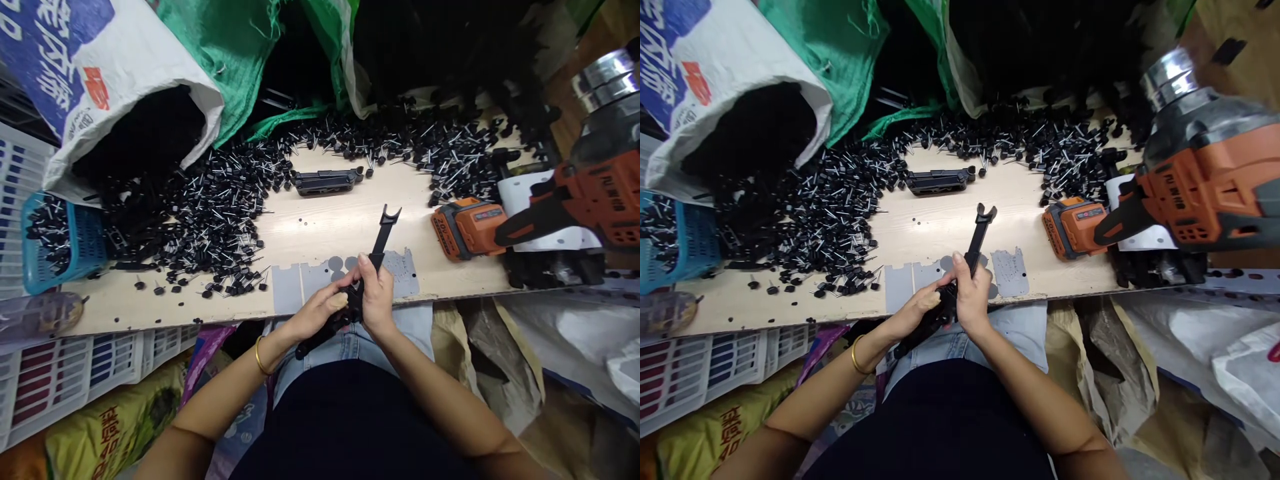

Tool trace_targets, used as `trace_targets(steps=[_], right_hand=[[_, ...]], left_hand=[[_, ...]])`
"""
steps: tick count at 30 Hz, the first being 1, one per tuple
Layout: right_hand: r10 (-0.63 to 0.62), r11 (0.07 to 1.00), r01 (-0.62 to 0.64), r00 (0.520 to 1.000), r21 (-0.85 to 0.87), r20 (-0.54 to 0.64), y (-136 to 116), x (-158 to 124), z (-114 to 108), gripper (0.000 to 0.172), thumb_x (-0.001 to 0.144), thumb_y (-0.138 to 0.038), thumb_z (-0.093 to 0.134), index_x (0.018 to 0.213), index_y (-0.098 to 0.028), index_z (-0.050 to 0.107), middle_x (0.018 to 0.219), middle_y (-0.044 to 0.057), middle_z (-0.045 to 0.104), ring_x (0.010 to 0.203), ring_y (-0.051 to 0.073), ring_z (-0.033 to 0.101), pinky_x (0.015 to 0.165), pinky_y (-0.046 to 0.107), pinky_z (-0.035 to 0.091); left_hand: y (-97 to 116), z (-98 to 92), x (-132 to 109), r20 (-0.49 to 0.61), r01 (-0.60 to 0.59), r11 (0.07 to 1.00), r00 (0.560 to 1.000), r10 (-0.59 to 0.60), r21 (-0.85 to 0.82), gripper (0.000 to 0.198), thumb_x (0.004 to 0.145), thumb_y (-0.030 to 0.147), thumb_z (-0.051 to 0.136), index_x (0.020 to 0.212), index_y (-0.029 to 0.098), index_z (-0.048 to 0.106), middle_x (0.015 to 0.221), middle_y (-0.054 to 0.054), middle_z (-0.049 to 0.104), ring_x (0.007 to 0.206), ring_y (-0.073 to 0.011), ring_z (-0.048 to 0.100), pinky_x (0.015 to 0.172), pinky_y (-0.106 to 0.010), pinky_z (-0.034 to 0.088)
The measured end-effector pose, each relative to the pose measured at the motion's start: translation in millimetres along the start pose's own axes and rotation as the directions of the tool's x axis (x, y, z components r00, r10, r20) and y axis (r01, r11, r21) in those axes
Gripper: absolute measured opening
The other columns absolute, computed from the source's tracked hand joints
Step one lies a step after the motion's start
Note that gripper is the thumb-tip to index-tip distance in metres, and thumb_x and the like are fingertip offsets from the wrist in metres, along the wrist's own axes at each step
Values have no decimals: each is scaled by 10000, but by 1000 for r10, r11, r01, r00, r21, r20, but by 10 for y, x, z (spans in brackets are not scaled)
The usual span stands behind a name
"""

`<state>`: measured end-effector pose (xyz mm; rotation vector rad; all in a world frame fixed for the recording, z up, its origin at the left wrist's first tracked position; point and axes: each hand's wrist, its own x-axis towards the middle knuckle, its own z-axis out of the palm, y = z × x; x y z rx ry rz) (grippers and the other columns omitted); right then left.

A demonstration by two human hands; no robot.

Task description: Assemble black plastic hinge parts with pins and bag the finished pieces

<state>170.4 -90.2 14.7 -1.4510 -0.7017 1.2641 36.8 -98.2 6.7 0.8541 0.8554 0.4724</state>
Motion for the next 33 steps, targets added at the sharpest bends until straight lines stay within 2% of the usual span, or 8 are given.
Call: trace_targets(steps=[4, 7, 12, 18, 22, 26, 30, 33], right_hand=[[-42, 997, 47, 996, -61, 79, -4, 26, -31, 466, 839, -542, 549, 538, -187, 541, 523, 9, 592, 533, 128, 554, 585, 261, 440], [0, 997, 13, 985, -77, 171, -80, 77, -61, 482, 827, -556, 559, 523, -182, 553, 497, 12, 578, 502, 124, 535, 547, 258, 425], [-85, 996, 85, 996, -10, -2, -137, 15, -30, 451, 827, -572, 548, 586, -193, 573, 554, 9, 604, 547, 131, 560, 575, 264, 446], [60, 991, -34, 979, -133, 197, -135, 36, -77, 526, 800, -602, 558, 488, -180, 551, 462, 6, 548, 439, 107, 476, 469, 247, 374], [27, 998, -25, 999, -51, 39, -1, 47, -49, 471, 804, -587, 567, 562, -183, 557, 528, 5, 597, 509, 121, 542, 537, 245, 423], [-2, 999, 4, 999, -44, 43, 91, 75, -20, 463, 808, -570, 573, 555, -183, 566, 530, 6, 597, 524, 126, 551, 569, 254, 435], [-66, 993, 66, 998, -97, -1, -9, 177, -55, 491, 815, -582, 551, 537, -179, 585, 528, 20, 600, 527, 132, 549, 568, 260, 429], [-138, 985, 128, 987, -111, -83, -107, 269, -31, 494, 812, -585, 547, 524, -184, 566, 502, 17, 577, 511, 130, 530, 559, 261, 421]], left_hand=[[-43, 86, 11, -86, -62, 993, 995, 54, -97, 576, 756, 538, 663, 1199, 177, 588, 1176, -71, 615, 1059, -214, 564, 924, -306, 437], [-54, 172, 28, -122, -27, 979, 993, 3, -200, 620, 770, 544, 640, 1254, 167, 554, 1112, -72, 626, 962, -200, 579, 873, -310, 442], [-21, 115, 66, -103, -155, 986, 984, 148, -64, 599, 703, 570, 686, 1132, 157, 619, 1032, -55, 622, 977, -216, 545, 894, -308, 416], [-49, 36, 24, 4, -9, 999, 1000, 9, -44, 530, 735, 621, 613, 933, 129, 631, 668, 9, 521, 589, -102, 440, 568, -220, 367], [-66, 30, 68, -1, 9, 998, 1000, -9, -59, 618, 692, 620, 657, 1086, 147, 603, 763, -10, 573, 649, -119, 493, 623, -232, 408], [-59, -75, 178, 3, -14, 999, 1000, 14, -43, 672, 672, 652, 670, 1100, 137, 622, 906, -52, 641, 818, -182, 579, 772, -282, 448], [122, -187, 167, 23, -46, 993, 999, 44, 104, 714, 694, 671, 647, 1171, 140, 614, 1135, -99, 643, 1043, -263, 581, 923, -365, 436], [260, -155, 29, 54, -111, 901, 994, 97, 419, 775, 663, 580, 729, 1305, 197, 524, 1289, -111, 577, 1180, -307, 525, 1011, -435, 398]])
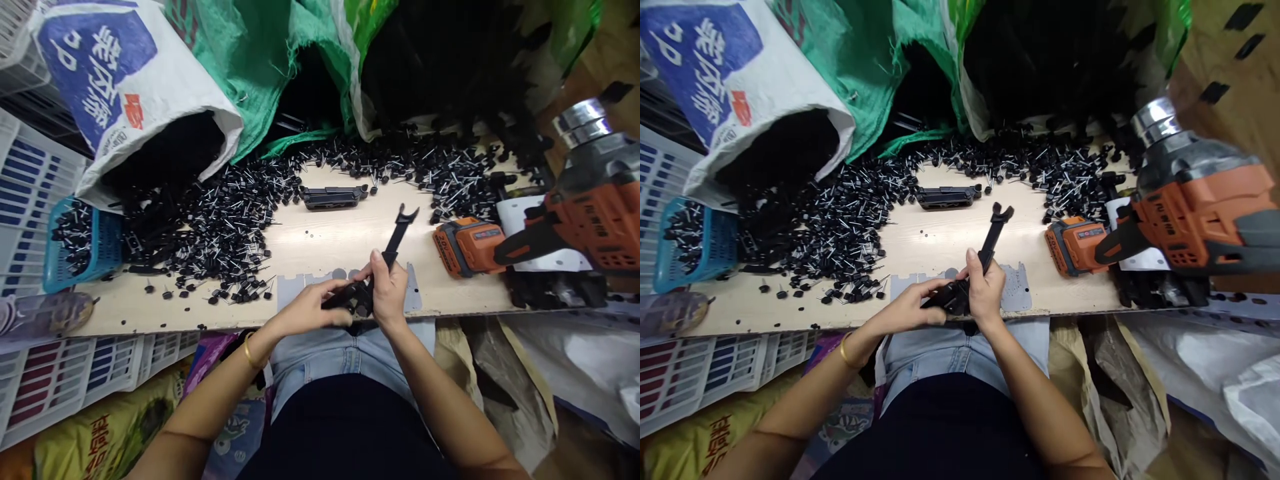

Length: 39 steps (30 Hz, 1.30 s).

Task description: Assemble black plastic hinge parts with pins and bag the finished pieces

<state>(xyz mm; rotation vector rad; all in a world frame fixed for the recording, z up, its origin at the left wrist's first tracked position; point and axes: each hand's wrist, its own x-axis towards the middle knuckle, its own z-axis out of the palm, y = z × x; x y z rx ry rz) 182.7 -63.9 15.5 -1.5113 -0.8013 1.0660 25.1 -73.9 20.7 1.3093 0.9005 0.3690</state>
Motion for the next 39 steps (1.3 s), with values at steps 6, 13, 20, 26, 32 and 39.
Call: trace_targets(steps=[6, 13, 20, 26, 32, 39], right_hand=[[74, 993, -76, 997, 91, 18, 11, 27, 190, 439, 817, -607, 505, 646, -203, 511, 585, -6, 549, 544, 126, 513, 565, 263, 438], [-613, 404, 697, 687, -592, 391, -237, 321, -532, 538, 822, -485, 586, 1251, -182, 467, 1206, 154, 540, 1115, 284, 507, 921, 442, 404], [41, -107, 976, 195, -189, 980, -627, 533, -434, 91, 862, -263, 552, 853, -174, 567, 756, 36, 630, 567, 145, 529, 543, 282, 301], [53, -100, 979, 185, -179, 981, -722, 573, -287, 91, 850, -264, 544, 839, -175, 558, 750, 25, 639, 541, 126, 514, 509, 264, 187], [83, -75, 967, 251, -245, 964, -757, 484, -305, 104, 858, -267, 527, 831, -168, 547, 760, 28, 653, 546, 127, 527, 505, 259, 133], [96, -25, 954, 300, -299, 949, -739, 349, -355, 126, 876, -288, 521, 840, -169, 538, 764, 35, 661, 583, 142, 564, 502, 258, 129]], left_hand=[[9, 238, 61, -474, 158, 792, 861, 181, 590, 760, 734, 218, 685, 1409, 139, 347, 1285, -181, 557, 1161, -344, 544, 959, -465, 434], [-22, -66, 155, -405, 217, 729, 910, 90, 649, 269, 769, 331, 620, 990, 178, 599, 851, -70, 683, 775, -254, 654, 652, -301, 461], [67, -149, 39, -165, -83, 842, 966, 199, 533, 289, 728, 411, 664, 652, 165, 531, 568, 36, 538, 512, -88, 481, 495, -196, 316], [75, -196, -8, -260, -66, 813, 930, 260, 578, 287, 691, 377, 673, 609, 171, 489, 526, 58, 488, 482, -74, 460, 477, -190, 294], [10, -139, -36, -300, -45, 616, 844, 445, 787, 281, 730, 433, 634, 681, 182, 515, 609, 12, 571, 514, -118, 522, 483, -223, 300], [-70, -176, -89, -177, -89, 502, 871, 459, 860, 349, 779, 521, 568, 713, 181, 527, 597, 1, 582, 519, -142, 565, 463, -229, 292]])
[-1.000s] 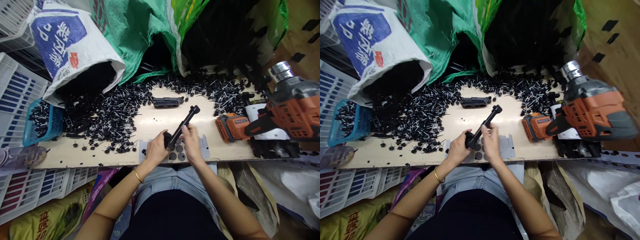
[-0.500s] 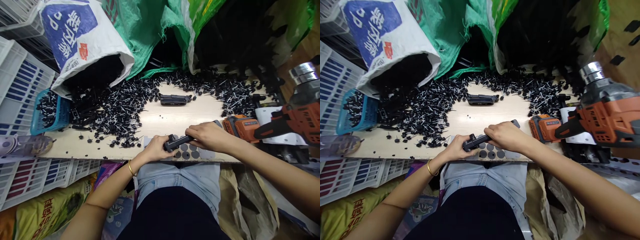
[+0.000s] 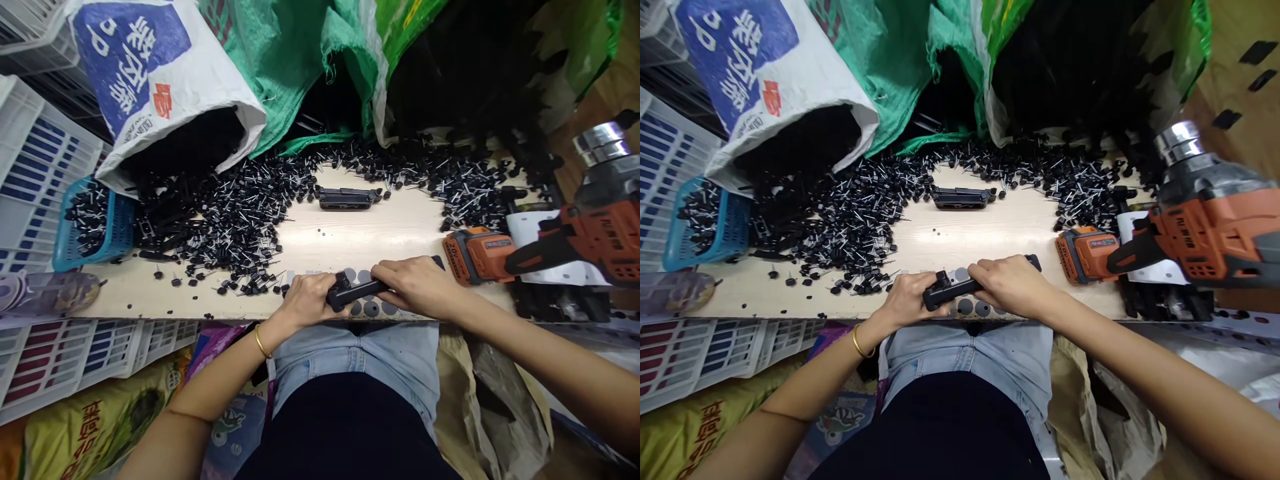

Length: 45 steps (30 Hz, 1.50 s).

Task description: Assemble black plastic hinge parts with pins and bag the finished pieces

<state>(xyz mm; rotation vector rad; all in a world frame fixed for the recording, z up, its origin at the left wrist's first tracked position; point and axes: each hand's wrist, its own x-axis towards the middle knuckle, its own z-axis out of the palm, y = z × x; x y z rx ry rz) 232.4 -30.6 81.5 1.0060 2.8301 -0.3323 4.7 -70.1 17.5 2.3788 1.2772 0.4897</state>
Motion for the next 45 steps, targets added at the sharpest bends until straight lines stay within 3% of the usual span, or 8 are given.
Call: trace_targets(steps=[15, 21, 24, 29, 33, 37, 41, 45], right_hand=[[-111, 989, 118, 990, -84, 87, -250, -85, 56, 106, 909, -272, 510, 882, -170, 498, 695, 24, 627, 460, 115, 501, 466, 289, 94], [50, 996, -56, 994, -64, -93, -255, -89, 339, 165, 862, -337, 573, 826, -186, 518, 690, 4, 629, 494, 112, 496, 464, 270, 101], [-109, 992, 87, 963, -96, -247, -180, -109, 544, 178, 907, -294, 506, 761, -191, 512, 633, -14, 585, 492, 99, 442, 477, 271, 162], [-383, 922, 334, 861, -196, -334, 51, -51, 292, 193, 921, -128, 411, 795, -205, 534, 727, -1, 590, 656, 124, 495, 646, 270, 353], [64, 962, 92, 839, 258, -540, 96, -55, 143, 249, 871, -268, 484, 1100, -189, 542, 1174, 129, 559, 1086, 242, 506, 900, 422, 411], [727, 355, -119, 658, 927, -194, -85, 17, 360, 383, 846, -472, 517, 1109, -196, 545, 1099, 106, 579, 990, 218, 558, 785, 374, 486], [644, -303, -35, 729, 952, 232, -331, 178, 591, 414, 780, -578, 567, 820, -166, 572, 645, -12, 515, 557, 112, 482, 520, 251, 397], [605, -472, 146, 771, 869, 199, -453, 200, 608, 335, 757, -496, 613, 730, -174, 525, 578, -50, 444, 500, 83, 425, 485, 228, 330]], left_hand=[[4, -223, -124, 131, -139, 990, 982, 134, 30, 373, 806, 533, 541, 717, 171, 529, 635, -18, 633, 537, -139, 590, 445, -229, 273], [43, -256, -93, 242, 39, 997, 969, -53, 65, 361, 773, 515, 605, 771, 155, 571, 718, -53, 653, 610, -185, 605, 486, -238, 295], [24, -227, -132, 384, 147, 974, 920, -71, -171, 269, 767, 415, 643, 800, 155, 583, 723, -28, 632, 647, -175, 586, 535, -243, 346], [74, -167, -163, 561, 433, 472, 810, 170, -768, 375, 791, 462, 646, 999, 155, 586, 942, -40, 641, 856, -167, 591, 732, -257, 452], [204, -11, -171, 551, 545, 180, 834, -24, -819, 439, 753, 520, 680, 946, 140, 576, 841, -38, 610, 769, -153, 573, 719, -275, 457], [356, 128, -156, 400, 431, 153, 895, -200, -889, 461, 756, 470, 707, 1077, 173, 561, 1009, -61, 610, 1009, -190, 542, 890, -304, 431], [466, 245, -192, 564, 542, -164, 810, -161, -825, 492, 730, 521, 716, 1029, 162, 564, 896, -39, 607, 794, -135, 572, 750, -268, 453], [516, 320, -254, 637, 565, -403, 768, -60, -720, 533, 656, 514, 780, 975, 155, 550, 797, -10, 596, 607, -87, 554, 600, -224, 413]])
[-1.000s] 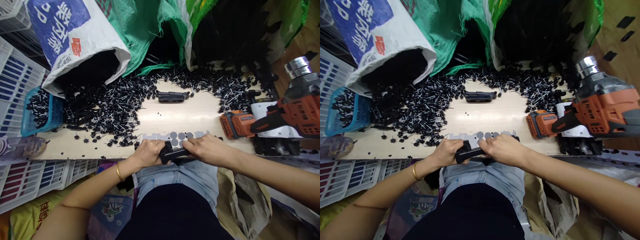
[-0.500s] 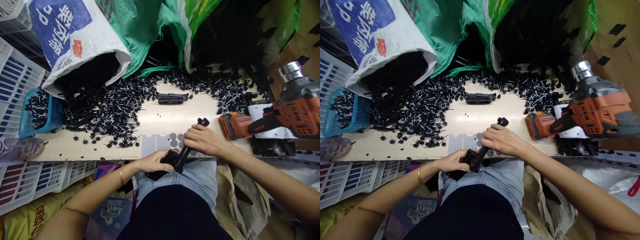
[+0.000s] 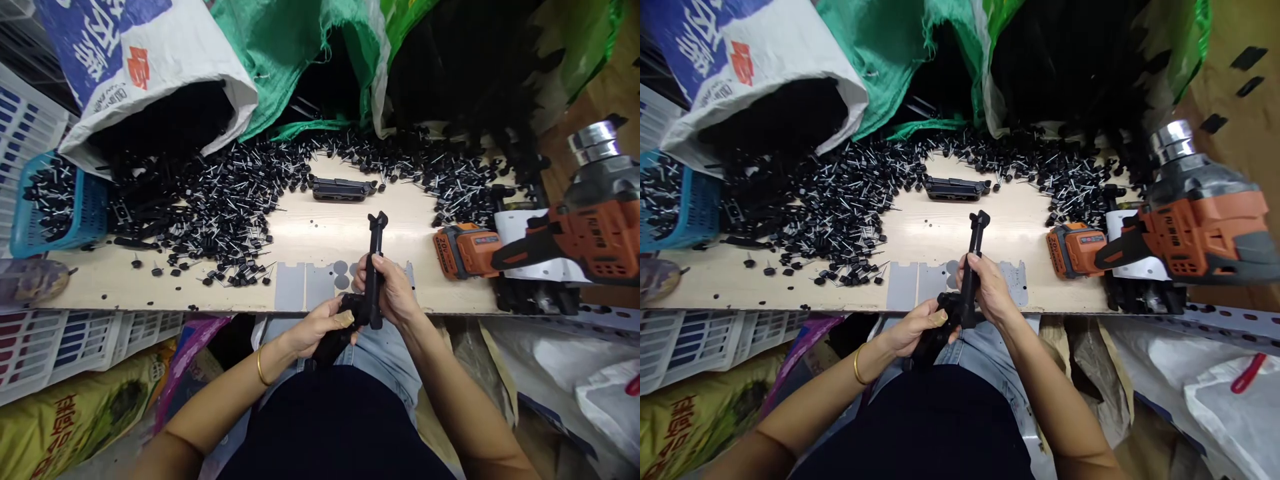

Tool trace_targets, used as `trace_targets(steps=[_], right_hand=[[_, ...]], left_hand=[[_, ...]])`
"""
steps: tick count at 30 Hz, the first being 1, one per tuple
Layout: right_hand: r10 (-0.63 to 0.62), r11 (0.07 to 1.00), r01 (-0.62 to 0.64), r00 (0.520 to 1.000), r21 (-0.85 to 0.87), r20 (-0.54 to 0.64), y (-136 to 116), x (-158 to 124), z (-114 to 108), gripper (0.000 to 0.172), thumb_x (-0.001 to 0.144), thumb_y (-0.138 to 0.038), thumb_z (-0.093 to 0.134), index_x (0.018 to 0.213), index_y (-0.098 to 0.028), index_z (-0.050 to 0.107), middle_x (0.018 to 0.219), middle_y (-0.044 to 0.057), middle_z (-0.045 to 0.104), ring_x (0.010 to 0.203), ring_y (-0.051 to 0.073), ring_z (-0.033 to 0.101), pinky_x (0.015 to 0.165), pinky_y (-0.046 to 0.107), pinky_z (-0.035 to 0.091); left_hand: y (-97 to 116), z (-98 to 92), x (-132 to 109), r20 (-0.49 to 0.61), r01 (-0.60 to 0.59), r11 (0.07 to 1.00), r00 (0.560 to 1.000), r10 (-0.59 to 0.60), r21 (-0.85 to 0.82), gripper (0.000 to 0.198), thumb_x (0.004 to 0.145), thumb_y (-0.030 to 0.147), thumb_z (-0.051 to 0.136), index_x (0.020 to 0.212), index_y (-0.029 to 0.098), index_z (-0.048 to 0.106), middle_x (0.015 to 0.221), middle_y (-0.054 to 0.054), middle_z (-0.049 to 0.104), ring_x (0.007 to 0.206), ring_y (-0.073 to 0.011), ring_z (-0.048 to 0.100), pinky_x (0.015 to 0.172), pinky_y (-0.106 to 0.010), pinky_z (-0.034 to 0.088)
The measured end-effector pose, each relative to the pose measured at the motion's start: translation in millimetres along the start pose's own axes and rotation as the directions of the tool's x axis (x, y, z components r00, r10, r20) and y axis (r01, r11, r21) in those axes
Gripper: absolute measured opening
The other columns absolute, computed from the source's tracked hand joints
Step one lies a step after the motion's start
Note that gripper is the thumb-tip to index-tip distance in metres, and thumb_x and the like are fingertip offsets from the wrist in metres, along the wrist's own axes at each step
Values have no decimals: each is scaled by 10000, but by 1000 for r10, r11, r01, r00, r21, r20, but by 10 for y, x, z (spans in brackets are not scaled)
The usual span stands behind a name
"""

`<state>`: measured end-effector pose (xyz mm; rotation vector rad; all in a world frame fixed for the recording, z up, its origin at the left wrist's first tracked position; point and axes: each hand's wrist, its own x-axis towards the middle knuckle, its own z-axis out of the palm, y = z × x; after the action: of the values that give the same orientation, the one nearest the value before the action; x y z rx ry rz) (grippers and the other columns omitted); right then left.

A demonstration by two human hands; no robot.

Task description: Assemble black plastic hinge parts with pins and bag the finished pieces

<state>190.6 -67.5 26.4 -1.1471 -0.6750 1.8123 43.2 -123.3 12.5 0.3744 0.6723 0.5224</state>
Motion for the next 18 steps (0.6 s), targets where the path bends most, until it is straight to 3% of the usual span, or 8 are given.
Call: trace_targets(steps=[2, 5, 8, 11, 13, 16, 18], right_hand=[[0, 1000, 0, 1000, -1, 15, 3, -42, 15, 324, 764, -491, 592, 719, -182, 505, 588, -46, 455, 516, 91, 436, 499, 236, 346], [-54, 976, 25, 990, -216, -127, 81, -102, 42, 331, 777, -489, 602, 695, -195, 474, 573, -46, 458, 527, 96, 431, 508, 238, 356], [-238, 916, 126, 935, -381, -264, 232, -152, 70, 350, 812, -506, 588, 681, -204, 468, 570, -42, 474, 532, 98, 442, 534, 242, 382], [-358, 903, 232, 871, -361, -336, 324, -164, 62, 356, 859, -520, 514, 685, -216, 455, 568, -40, 483, 540, 107, 484, 560, 251, 416], [-355, 901, 237, 885, -362, -303, 303, -145, 35, 371, 871, -522, 494, 665, -217, 450, 528, -42, 475, 530, 113, 504, 558, 253, 420], [-244, 901, 177, 962, -396, -126, 197, -99, 7, 393, 860, -520, 519, 628, -210, 457, 476, -38, 478, 500, 114, 504, 544, 256, 409], [-221, 899, 166, 971, -405, -93, 143, -76, 28, 391, 849, -517, 538, 622, -210, 456, 463, -42, 467, 479, 111, 487, 529, 256, 400]], left_hand=[[-38, 19, 10, -34, -26, 999, 999, 25, -20, 542, 645, 496, 793, 995, 156, 556, 782, 4, 586, 576, -76, 531, 580, -224, 411], [-88, 67, 44, -199, -99, 995, 975, 102, 23, 539, 617, 425, 825, 1017, 161, 578, 844, -2, 598, 678, -92, 546, 651, -228, 438], [-112, 97, 76, -282, -167, 980, 940, 192, 107, 505, 612, 373, 829, 1008, 160, 599, 965, -38, 629, 895, -144, 576, 821, -256, 442], [-88, 81, 82, -284, -204, 960, 925, 252, 190, 468, 639, 359, 806, 1010, 154, 609, 1002, -49, 643, 976, -172, 576, 911, -290, 422], [-51, 56, 69, -256, -201, 951, 931, 260, 233, 462, 654, 348, 792, 1030, 147, 615, 1017, -57, 651, 993, -183, 582, 926, -301, 422], [1, 29, 44, -187, -185, 948, 953, 237, 258, 492, 667, 338, 782, 1089, 141, 622, 1079, -77, 651, 1032, -202, 586, 944, -318, 425], [16, 18, 43, -169, -195, 946, 955, 243, 261, 509, 674, 352, 775, 1114, 144, 624, 1104, -85, 650, 1047, -211, 588, 950, -327, 429]])
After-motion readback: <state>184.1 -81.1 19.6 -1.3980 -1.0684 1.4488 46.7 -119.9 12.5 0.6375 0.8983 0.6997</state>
